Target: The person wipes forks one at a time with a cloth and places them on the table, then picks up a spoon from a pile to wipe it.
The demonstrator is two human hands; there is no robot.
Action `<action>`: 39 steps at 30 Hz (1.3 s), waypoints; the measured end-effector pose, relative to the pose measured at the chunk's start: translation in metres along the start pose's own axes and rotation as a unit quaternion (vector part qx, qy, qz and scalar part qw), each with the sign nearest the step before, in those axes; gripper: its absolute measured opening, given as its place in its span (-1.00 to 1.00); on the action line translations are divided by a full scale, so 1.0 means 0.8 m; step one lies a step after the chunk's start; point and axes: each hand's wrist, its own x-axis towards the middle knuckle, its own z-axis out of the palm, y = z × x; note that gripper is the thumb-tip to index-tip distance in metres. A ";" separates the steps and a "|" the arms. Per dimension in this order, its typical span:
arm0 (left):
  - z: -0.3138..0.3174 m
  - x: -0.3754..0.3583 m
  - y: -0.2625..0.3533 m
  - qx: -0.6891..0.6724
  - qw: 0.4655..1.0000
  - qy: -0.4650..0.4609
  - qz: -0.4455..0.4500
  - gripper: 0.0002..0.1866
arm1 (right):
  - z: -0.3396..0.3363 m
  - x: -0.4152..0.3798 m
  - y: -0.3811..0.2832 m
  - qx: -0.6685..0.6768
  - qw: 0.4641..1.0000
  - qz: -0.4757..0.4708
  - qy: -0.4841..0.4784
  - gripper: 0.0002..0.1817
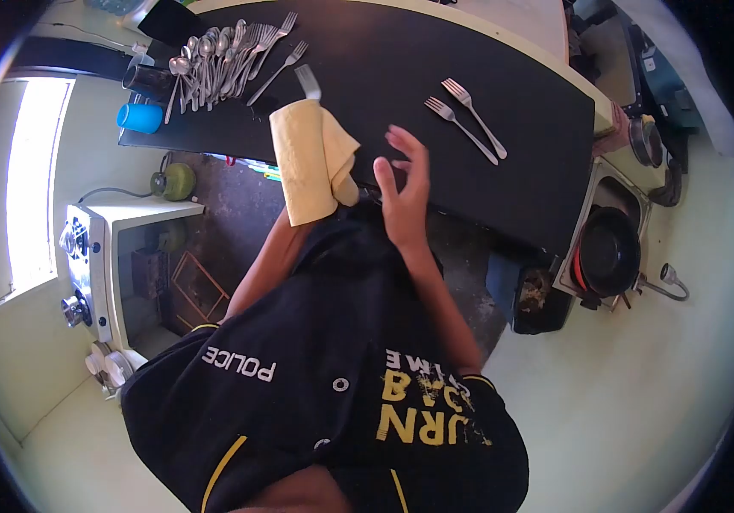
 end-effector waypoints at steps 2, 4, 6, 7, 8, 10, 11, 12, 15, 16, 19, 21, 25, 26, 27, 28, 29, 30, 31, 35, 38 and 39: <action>-0.001 0.001 -0.007 0.121 0.992 -0.037 -0.001 -0.41 | 0.006 0.007 0.008 0.275 0.949 0.131 -0.081 -0.45; 0.033 -0.010 -0.022 0.177 0.984 0.027 -0.014 -0.36 | 0.014 0.008 0.009 0.261 0.936 0.214 -0.101 -0.46; 0.054 -0.014 -0.008 0.147 0.981 0.051 -0.113 -0.35 | 0.014 0.010 0.002 0.266 0.917 0.274 -0.116 -0.49; 0.064 -0.016 -0.001 0.132 0.976 0.065 -0.162 -0.34 | 0.014 0.011 -0.001 0.259 0.929 0.238 -0.112 -0.49; 0.074 -0.022 0.001 0.117 0.980 0.053 -0.150 -0.33 | 0.016 0.013 -0.003 0.250 0.941 0.201 -0.110 -0.49; 0.076 -0.026 -0.001 0.122 0.983 0.033 -0.134 -0.33 | 0.015 0.016 -0.007 0.268 0.939 0.176 -0.121 -0.49; 0.070 -0.026 -0.005 0.143 0.981 0.024 -0.128 -0.33 | 0.011 0.019 -0.009 0.294 0.927 0.187 -0.136 -0.49; 0.068 -0.026 -0.006 0.144 0.981 0.014 -0.129 -0.33 | 0.007 0.021 -0.009 0.321 0.914 0.197 -0.150 -0.48; 0.064 -0.022 -0.009 0.120 0.984 -0.012 -0.134 -0.37 | -0.001 0.030 -0.006 0.300 0.913 0.231 -0.148 -0.44; 0.063 -0.020 -0.011 0.112 0.985 -0.019 -0.134 -0.38 | -0.004 0.032 -0.007 0.287 0.918 0.233 -0.146 -0.44; 0.060 -0.005 -0.022 0.105 0.985 -0.035 -0.129 -0.44 | -0.011 0.040 -0.003 0.219 0.943 0.216 -0.128 -0.40; 0.065 -0.002 -0.017 0.089 0.984 -0.042 -0.148 -0.47 | -0.010 0.042 0.006 0.136 0.970 0.180 -0.096 -0.36; 0.076 -0.013 -0.006 0.145 0.980 -0.070 -0.117 -0.46 | -0.011 0.065 0.004 0.133 0.983 0.124 -0.037 -0.31; 0.059 -0.014 -0.013 0.151 0.978 -0.101 -0.106 -0.45 | -0.013 0.070 0.003 0.123 0.986 0.109 -0.031 -0.31; 0.056 -0.015 -0.011 0.157 0.974 -0.132 -0.096 -0.44 | -0.015 0.073 0.001 0.112 0.989 0.094 -0.024 -0.31; 0.054 -0.015 -0.010 0.132 0.976 -0.128 -0.115 -0.43 | -0.016 0.076 -0.004 0.105 0.990 0.093 -0.009 -0.31; 0.053 -0.014 -0.009 0.106 0.978 -0.123 -0.133 -0.42 | -0.017 0.080 -0.006 0.103 0.991 0.084 -0.003 -0.31; 0.055 -0.012 -0.007 0.080 0.978 -0.120 -0.151 -0.42 | -0.019 0.084 -0.007 0.101 0.992 0.075 0.004 -0.31; 0.051 -0.011 -0.008 0.071 0.978 -0.117 -0.160 -0.41 | -0.021 0.089 -0.008 0.099 0.993 0.066 0.011 -0.31; 0.022 -0.009 -0.010 0.017 0.984 -0.088 -0.152 -0.39 | -0.029 0.102 -0.014 0.113 0.991 0.051 0.050 -0.30; -0.004 -0.014 0.000 -0.041 0.992 -0.049 -0.113 -0.39 | -0.063 0.124 -0.031 0.138 0.979 0.031 0.149 -0.35; -0.010 -0.013 0.005 -0.060 0.993 -0.038 -0.100 -0.39 | -0.088 0.135 -0.033 0.148 0.971 0.020 0.187 -0.37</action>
